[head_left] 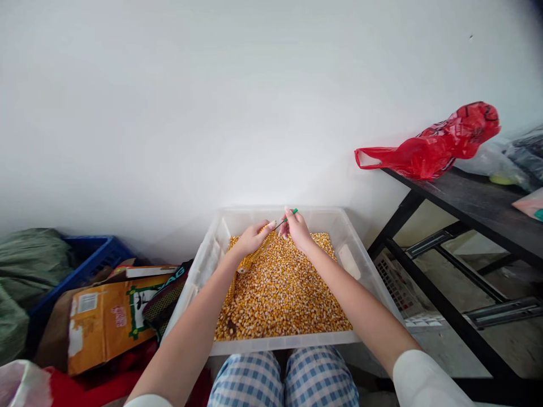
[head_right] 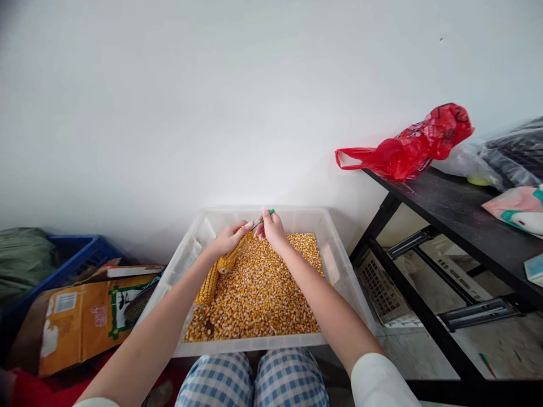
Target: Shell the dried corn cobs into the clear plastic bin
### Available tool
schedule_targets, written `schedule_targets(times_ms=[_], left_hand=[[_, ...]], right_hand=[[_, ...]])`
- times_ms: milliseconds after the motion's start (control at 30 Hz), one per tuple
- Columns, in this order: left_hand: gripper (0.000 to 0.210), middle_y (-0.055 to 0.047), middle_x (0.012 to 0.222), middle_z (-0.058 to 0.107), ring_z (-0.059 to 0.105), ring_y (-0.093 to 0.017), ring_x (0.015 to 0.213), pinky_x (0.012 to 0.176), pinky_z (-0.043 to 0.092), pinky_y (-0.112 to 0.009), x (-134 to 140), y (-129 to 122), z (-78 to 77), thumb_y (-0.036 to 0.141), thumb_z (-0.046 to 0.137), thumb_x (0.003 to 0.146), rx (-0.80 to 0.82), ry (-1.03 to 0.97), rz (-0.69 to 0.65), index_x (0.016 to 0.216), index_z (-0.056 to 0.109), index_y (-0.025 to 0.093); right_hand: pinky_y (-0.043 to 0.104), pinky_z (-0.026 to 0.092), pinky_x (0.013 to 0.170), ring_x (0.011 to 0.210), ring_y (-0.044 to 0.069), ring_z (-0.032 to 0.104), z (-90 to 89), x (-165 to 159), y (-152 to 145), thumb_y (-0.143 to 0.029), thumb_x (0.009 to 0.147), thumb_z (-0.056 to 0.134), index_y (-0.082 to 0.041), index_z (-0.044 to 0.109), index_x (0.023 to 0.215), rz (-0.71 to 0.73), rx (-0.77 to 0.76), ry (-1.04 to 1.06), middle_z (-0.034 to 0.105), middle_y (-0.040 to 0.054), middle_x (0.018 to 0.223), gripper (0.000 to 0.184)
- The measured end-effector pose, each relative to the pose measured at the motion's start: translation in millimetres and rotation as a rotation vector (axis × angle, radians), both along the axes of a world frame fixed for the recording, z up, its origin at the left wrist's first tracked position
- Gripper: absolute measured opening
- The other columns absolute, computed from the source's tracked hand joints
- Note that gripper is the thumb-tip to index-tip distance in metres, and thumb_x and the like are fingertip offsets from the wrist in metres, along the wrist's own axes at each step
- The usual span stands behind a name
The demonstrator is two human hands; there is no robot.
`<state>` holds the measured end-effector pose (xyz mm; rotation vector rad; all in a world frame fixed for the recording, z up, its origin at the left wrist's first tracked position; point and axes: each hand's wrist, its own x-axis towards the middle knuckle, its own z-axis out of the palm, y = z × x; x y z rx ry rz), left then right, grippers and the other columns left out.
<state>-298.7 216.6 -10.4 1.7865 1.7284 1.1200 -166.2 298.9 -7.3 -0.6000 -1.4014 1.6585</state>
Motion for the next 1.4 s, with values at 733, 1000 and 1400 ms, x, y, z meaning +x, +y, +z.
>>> schedule_targets(times_ms=[733, 1000, 1400], left_hand=[[0.041, 0.001, 0.072, 0.052, 0.051, -0.016, 0.075, 0.075, 0.04, -0.027, 0, 3, -0.6, 0.054, 0.032, 0.087, 0.014, -0.169, 0.123, 0.079, 0.051, 0.018], [0.039, 0.001, 0.074, 0.052, 0.05, -0.016, 0.078, 0.076, 0.039, -0.026, -1, 4, -1.4, 0.051, 0.031, 0.088, 0.036, -0.118, 0.085, 0.078, 0.051, 0.018], [0.041, 0.003, 0.056, 0.047, 0.048, -0.014, 0.056, 0.056, 0.031, -0.025, 7, -3, -1.8, 0.052, 0.03, 0.089, -0.025, 0.237, 0.007, 0.075, 0.052, 0.02]], right_hand=[[0.018, 0.039, 0.037, 0.039, 0.009, 0.053, 5.9, 2, -5, -0.062, 0.082, 0.042, -0.02, 0.045, 0.076, -0.105, -0.001, 0.155, 0.055, -0.004, 0.046, 0.042], [0.017, 0.04, 0.037, 0.037, 0.008, 0.052, 5.9, 1, -9, -0.057, 0.083, 0.045, -0.02, 0.044, 0.078, -0.05, 0.063, 0.135, 0.056, -0.0057, 0.047, 0.037], [0.017, 0.026, 0.026, 0.025, 0.007, 0.038, -1.4, 3, 8, -0.066, 0.079, 0.044, -0.02, 0.044, 0.07, -0.011, 0.005, -0.135, 0.047, -0.0065, 0.033, 0.046]])
